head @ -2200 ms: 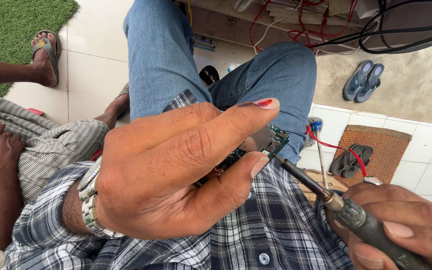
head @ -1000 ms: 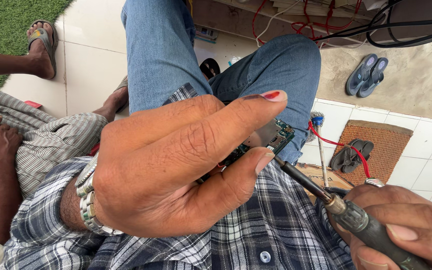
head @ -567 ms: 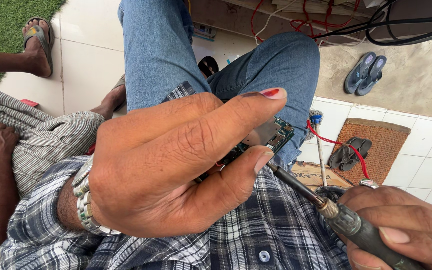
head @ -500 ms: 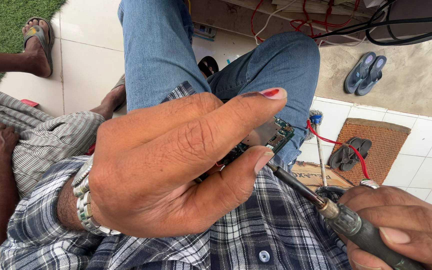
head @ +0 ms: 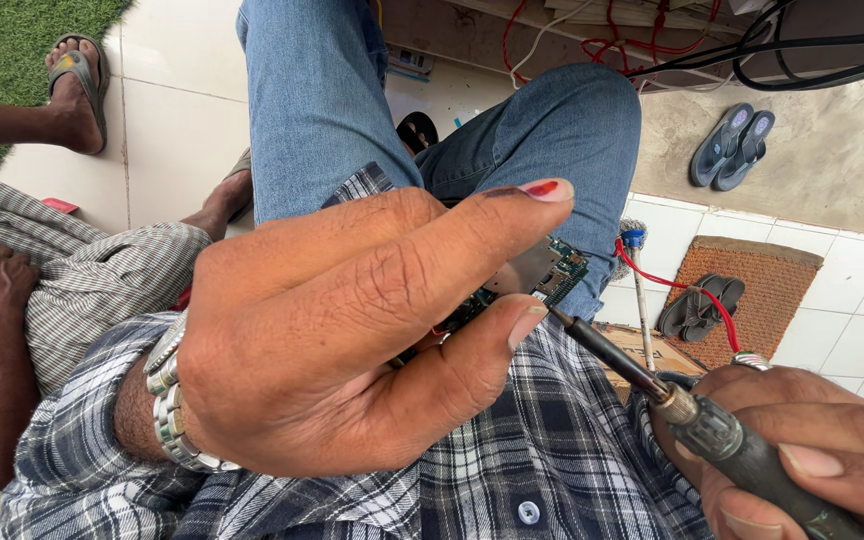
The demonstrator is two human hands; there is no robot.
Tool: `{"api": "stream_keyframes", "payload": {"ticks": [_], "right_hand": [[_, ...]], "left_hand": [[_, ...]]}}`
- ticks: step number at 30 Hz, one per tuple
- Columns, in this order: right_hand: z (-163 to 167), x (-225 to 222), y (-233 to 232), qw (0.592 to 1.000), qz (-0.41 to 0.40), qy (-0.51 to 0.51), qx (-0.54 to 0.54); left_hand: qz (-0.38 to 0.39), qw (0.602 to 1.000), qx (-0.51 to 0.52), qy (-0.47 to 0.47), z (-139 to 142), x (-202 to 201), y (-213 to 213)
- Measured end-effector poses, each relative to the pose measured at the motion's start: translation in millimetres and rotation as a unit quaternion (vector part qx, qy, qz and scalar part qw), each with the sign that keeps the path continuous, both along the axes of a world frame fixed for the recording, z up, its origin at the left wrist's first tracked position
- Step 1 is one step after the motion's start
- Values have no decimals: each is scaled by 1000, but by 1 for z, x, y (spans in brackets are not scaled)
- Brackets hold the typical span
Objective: The person sits on the floor holding a small circuit board and solders points on it with a soldering iron. They periodically wipe the board with a cloth or tissue, reach up to the workbench above them for items, and continue soldering the board on their lap.
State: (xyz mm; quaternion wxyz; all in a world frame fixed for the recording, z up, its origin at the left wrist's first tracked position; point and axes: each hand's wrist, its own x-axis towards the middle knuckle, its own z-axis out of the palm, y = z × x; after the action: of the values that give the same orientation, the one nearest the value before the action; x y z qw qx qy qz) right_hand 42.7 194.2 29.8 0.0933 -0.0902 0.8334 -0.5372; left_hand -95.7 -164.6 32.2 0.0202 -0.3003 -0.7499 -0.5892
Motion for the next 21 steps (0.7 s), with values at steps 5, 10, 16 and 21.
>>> {"api": "stream_keyframes", "payload": {"ticks": [5,10,16,21], "right_hand": [[9,-7,36,984,79,-124,98],[17,-39,59,942,178,-277,67],[-17,-12,-13,985,-17,172,-8],[-41,-4,-7,970,-42,239,-32]], "left_hand": [[2,1000,-2,6,-1,2,-1],[3,1000,2,6,-1,3,0],[2,1000,13,-16,-3,6,1],[3,1000,18,-13,-4,9,1]]}}
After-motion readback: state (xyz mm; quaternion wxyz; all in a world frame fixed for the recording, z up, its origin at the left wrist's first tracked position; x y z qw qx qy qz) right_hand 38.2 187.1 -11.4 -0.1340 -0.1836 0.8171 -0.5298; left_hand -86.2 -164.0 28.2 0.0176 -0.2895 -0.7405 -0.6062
